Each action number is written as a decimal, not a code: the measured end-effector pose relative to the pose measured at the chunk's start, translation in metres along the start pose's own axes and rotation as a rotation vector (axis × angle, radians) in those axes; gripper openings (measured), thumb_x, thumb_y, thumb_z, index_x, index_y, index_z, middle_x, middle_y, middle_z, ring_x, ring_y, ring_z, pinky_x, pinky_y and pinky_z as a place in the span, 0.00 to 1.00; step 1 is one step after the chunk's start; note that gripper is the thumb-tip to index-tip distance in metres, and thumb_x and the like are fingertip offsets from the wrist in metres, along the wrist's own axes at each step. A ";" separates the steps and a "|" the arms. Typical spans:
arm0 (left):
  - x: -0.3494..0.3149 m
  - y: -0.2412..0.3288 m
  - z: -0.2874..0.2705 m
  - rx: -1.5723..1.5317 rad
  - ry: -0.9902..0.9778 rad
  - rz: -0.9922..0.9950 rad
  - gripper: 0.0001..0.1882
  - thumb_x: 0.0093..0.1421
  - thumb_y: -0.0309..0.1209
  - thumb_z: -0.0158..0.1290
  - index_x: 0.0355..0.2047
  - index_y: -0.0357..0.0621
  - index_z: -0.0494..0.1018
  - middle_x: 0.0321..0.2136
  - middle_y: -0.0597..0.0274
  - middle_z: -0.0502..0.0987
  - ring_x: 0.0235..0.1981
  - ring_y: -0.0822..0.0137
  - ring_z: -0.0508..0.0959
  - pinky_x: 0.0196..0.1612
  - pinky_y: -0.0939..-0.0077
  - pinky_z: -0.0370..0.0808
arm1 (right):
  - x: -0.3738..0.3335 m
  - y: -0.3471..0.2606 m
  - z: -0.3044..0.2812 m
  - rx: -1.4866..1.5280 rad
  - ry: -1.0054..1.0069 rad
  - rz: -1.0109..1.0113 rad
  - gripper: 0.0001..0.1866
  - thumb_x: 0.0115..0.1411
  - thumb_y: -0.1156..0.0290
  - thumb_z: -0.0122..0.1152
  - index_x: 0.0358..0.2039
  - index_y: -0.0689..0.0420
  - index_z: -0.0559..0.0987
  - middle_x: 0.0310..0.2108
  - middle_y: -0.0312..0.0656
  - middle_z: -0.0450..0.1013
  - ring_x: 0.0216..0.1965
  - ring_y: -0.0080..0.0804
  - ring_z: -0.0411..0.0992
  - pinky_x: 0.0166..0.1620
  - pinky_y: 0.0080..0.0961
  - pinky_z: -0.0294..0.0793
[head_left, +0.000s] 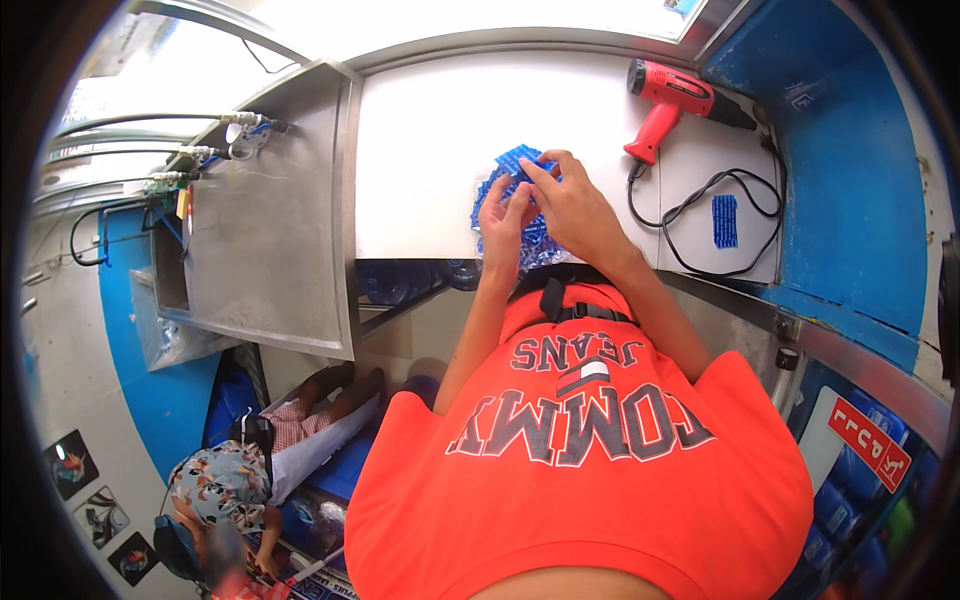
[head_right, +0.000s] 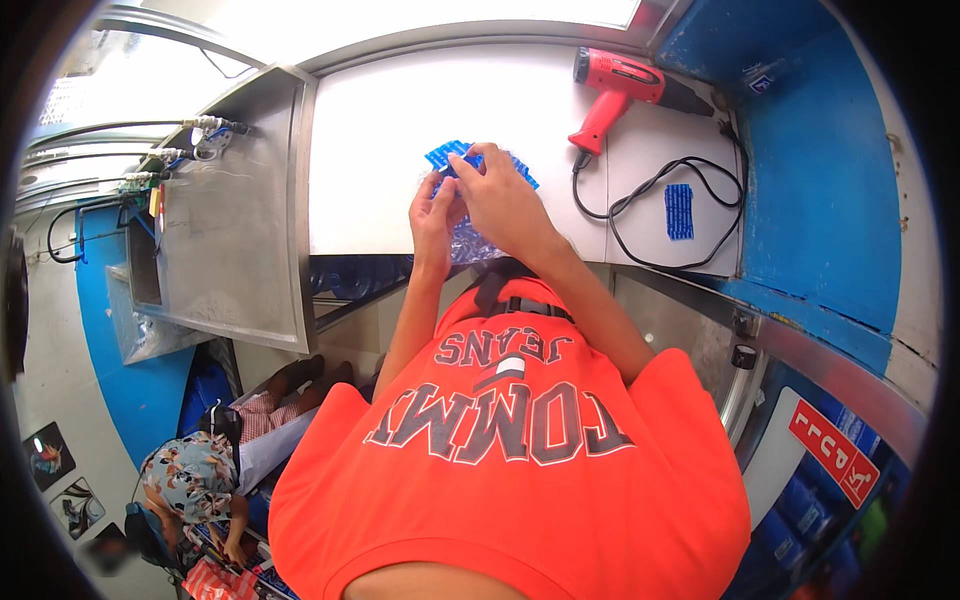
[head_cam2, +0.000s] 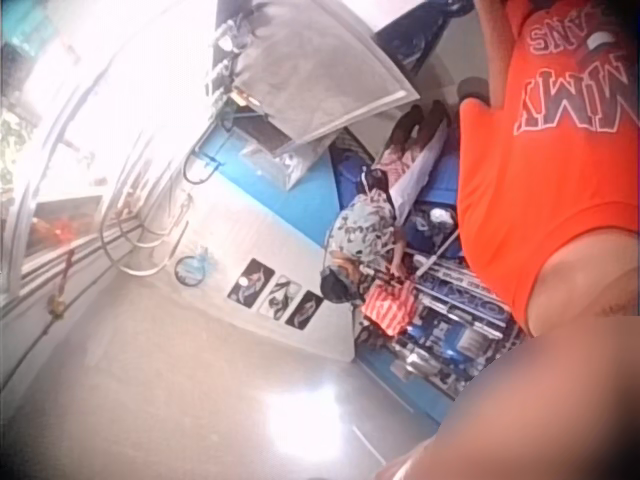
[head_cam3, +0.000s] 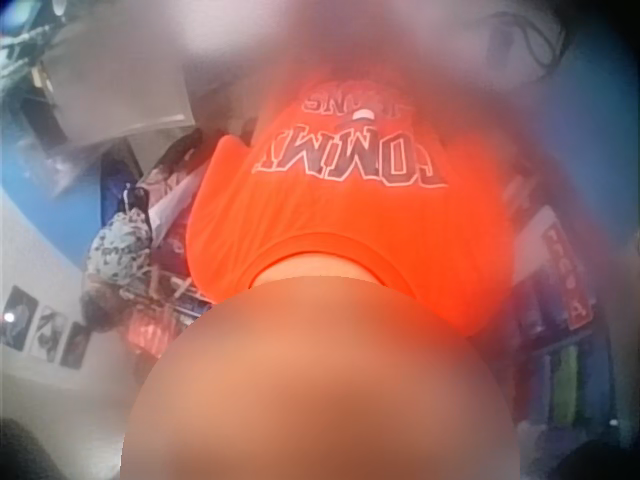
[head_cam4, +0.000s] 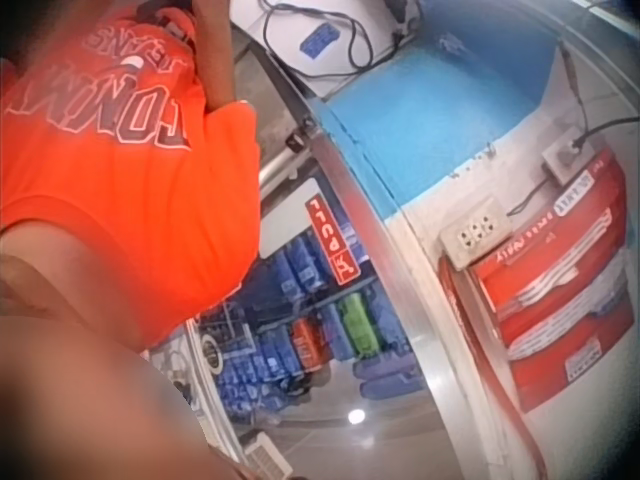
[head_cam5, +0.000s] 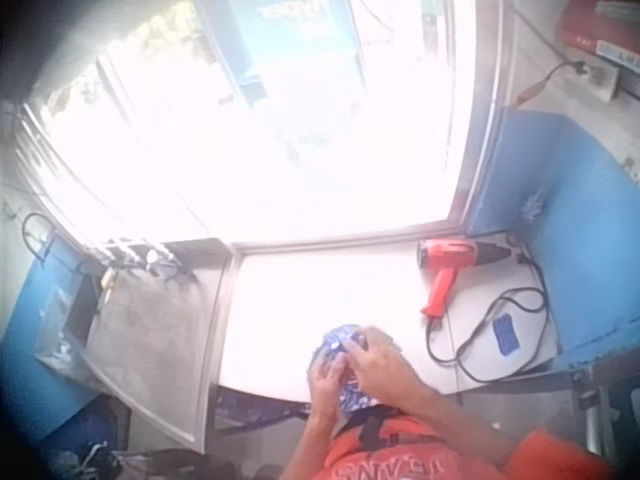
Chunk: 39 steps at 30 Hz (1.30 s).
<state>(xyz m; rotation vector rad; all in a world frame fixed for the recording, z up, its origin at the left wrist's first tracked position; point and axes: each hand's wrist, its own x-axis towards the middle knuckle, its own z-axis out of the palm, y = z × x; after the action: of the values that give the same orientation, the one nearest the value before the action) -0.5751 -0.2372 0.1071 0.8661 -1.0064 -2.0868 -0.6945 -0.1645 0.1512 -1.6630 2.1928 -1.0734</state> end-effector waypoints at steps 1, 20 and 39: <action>0.001 -0.001 -0.001 0.080 0.016 0.001 0.20 0.69 0.31 0.55 0.56 0.32 0.70 0.42 0.57 0.80 0.41 0.71 0.81 0.46 0.75 0.80 | -0.002 -0.001 0.002 0.018 0.005 -0.004 0.20 0.64 0.73 0.59 0.57 0.59 0.76 0.51 0.50 0.69 0.48 0.45 0.72 0.49 0.37 0.77; -0.008 -0.017 -0.007 0.354 -0.131 -0.006 0.16 0.66 0.24 0.58 0.51 0.39 0.67 0.27 0.64 0.82 0.25 0.83 0.77 0.24 0.87 0.69 | -0.026 0.058 0.004 1.245 -0.085 0.661 0.09 0.66 0.68 0.64 0.44 0.59 0.80 0.35 0.29 0.77 0.34 0.14 0.71 0.39 0.15 0.70; -0.011 -0.029 0.004 0.438 -0.195 -0.012 0.16 0.64 0.25 0.61 0.49 0.38 0.68 0.34 0.58 0.84 0.34 0.74 0.82 0.37 0.79 0.77 | -0.048 0.077 0.018 1.145 -0.055 0.573 0.08 0.65 0.71 0.65 0.43 0.59 0.79 0.35 0.31 0.77 0.34 0.15 0.71 0.38 0.17 0.72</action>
<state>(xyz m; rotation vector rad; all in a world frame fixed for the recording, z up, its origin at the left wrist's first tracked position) -0.5800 -0.2131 0.0879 0.8853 -1.6058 -2.0208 -0.7266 -0.1212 0.0761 -0.5122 1.3280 -1.5677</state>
